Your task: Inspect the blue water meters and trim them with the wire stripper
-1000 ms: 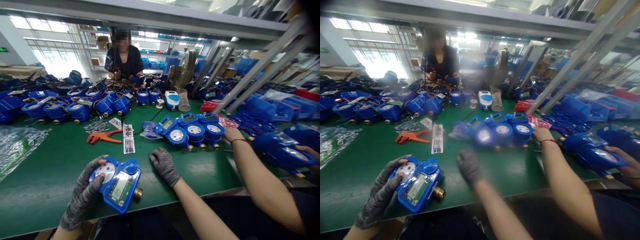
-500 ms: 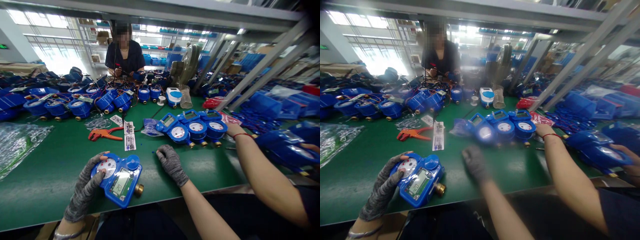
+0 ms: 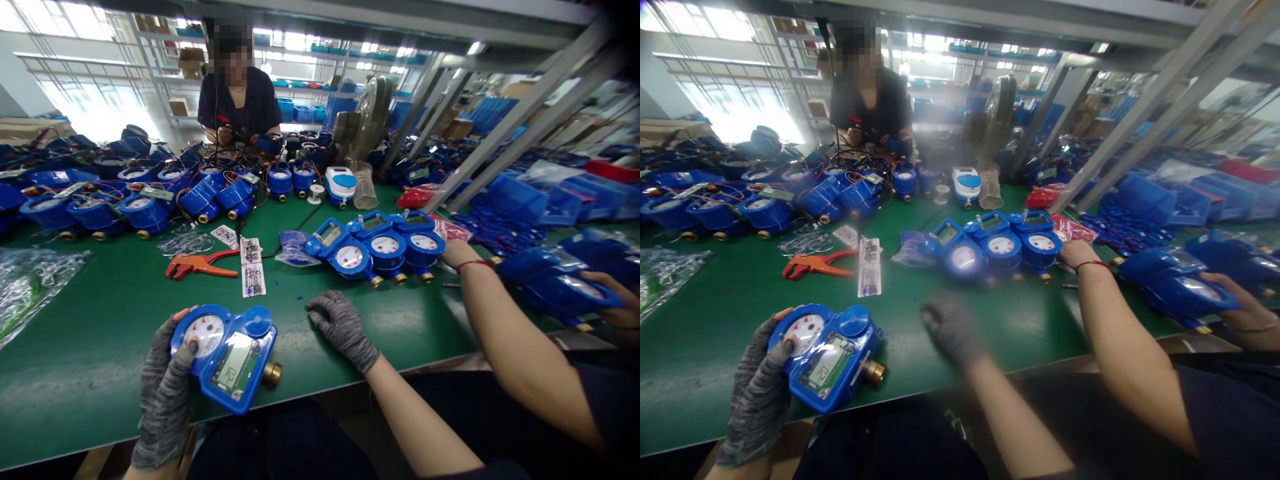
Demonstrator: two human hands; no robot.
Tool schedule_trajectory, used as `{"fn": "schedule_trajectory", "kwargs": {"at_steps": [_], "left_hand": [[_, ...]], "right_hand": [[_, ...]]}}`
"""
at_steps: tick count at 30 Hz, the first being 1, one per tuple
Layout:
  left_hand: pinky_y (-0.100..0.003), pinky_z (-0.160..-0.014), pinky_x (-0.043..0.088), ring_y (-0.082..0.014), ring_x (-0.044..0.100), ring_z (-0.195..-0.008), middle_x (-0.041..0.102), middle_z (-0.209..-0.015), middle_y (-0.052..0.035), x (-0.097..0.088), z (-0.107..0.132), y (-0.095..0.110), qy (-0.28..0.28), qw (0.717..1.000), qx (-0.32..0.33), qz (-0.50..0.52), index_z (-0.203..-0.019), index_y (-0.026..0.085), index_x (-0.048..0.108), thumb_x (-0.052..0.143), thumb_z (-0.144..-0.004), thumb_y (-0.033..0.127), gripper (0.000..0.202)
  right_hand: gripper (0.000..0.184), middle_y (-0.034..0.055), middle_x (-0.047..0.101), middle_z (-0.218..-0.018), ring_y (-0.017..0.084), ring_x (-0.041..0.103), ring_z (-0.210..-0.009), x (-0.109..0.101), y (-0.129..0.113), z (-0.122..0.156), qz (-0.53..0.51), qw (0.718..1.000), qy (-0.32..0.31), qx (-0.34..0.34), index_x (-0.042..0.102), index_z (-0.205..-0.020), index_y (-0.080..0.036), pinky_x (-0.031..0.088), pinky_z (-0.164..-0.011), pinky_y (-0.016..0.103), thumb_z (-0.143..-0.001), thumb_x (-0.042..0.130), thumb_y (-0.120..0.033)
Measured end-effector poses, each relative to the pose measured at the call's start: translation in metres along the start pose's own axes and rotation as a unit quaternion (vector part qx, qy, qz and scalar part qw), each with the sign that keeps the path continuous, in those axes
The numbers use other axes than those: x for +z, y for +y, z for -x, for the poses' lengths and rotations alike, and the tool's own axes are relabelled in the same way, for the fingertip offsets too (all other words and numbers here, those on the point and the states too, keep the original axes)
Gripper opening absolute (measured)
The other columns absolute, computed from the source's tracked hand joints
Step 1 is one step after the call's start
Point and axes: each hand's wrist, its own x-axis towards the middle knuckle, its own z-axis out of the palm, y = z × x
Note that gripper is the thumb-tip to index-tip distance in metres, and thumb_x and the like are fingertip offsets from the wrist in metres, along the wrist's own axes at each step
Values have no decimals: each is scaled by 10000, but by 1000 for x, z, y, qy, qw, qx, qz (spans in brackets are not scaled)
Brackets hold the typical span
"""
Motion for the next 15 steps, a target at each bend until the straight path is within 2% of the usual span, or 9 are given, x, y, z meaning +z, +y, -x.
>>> {"fn": "schedule_trajectory", "kwargs": {"at_steps": [2,5,9,12,15], "left_hand": [[-327,-914,494,-270,571,-1121,590,-1277,-51,3,-3,2,-17,1000,-3,20,-1238,233,580,667,-817,407,464],[-334,-914,505,-282,575,-1129,574,-1306,-72,6,-15,6,-73,996,-4,46,-1241,217,582,654,-822,366,450],[-355,-859,538,-305,595,-1099,557,-1326,-107,7,-28,8,-135,987,-39,75,-1247,201,579,669,-802,344,476],[-362,-826,553,-310,602,-1079,553,-1331,-112,1,-28,9,-135,986,-54,78,-1248,201,580,679,-787,349,494],[-336,-733,570,-291,632,-992,585,-1285,-99,0,-22,18,-118,989,-54,66,-1231,205,594,713,-759,372,514]], "right_hand": [[89,43,635,-944,217,540,-929,2,-2,-3,18,1000,-12,-9,687,-928,-221,397,-886,352,-845,656,-226],[86,53,635,-947,219,530,-936,3,-5,-5,50,998,-20,-24,685,-929,-208,387,-888,352,-877,618,-221],[94,54,632,-940,221,518,-947,1,-8,0,85,994,-46,-56,688,-910,-214,367,-906,357,-887,597,-211],[103,64,629,-915,220,524,-939,0,-7,0,78,995,-50,-38,690,-892,-203,370,-904,352,-888,588,-215],[89,72,630,-887,217,538,-919,-1,-9,-5,68,997,-36,12,686,-867,-181,388,-885,340,-863,600,-201]]}}
